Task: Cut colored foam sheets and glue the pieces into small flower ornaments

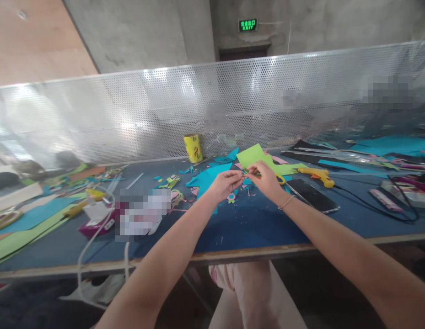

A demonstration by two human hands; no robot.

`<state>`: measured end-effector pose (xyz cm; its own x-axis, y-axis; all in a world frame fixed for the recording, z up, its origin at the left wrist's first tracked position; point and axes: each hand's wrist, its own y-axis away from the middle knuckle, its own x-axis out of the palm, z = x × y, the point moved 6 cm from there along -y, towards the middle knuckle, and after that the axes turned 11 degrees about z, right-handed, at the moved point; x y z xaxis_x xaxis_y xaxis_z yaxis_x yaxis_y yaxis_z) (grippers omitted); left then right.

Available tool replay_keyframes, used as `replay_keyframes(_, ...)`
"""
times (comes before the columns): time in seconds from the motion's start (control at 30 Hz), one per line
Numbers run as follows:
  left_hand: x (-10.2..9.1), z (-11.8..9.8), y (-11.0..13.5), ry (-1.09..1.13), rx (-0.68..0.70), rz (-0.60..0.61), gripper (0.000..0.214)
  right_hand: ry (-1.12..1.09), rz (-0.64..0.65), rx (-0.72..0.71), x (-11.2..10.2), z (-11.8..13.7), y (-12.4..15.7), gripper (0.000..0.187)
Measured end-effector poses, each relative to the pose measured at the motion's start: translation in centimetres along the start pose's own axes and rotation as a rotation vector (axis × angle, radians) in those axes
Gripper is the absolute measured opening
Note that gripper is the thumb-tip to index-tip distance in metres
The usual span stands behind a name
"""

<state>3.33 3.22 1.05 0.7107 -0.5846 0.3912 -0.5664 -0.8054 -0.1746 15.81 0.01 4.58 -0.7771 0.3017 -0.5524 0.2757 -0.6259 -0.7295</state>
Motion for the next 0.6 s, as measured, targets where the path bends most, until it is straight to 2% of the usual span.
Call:
replay_keyframes(0.17,-0.1,0.1,0.0,0.013,0.003,-0.012,0.009,-0.122,0.047,0.025,0.4,-0.3,-0.2,0.016)
replay_keyframes(0.3,-0.1,-0.2,0.1,0.005,0.020,-0.042,0.010,-0.350,0.060,0.182,1.1,-1.6,-0.1,0.023)
replay_keyframes(0.47,-0.2,-0.9,0.2,0.029,0.115,-0.112,0.010,-0.647,0.139,0.353,3.1,-2.8,0.3,0.027)
replay_keyframes(0.6,-0.6,-0.8,0.1,0.035,0.180,-0.196,0.012,-0.837,0.094,0.425,4.1,-3.1,0.6,0.029)
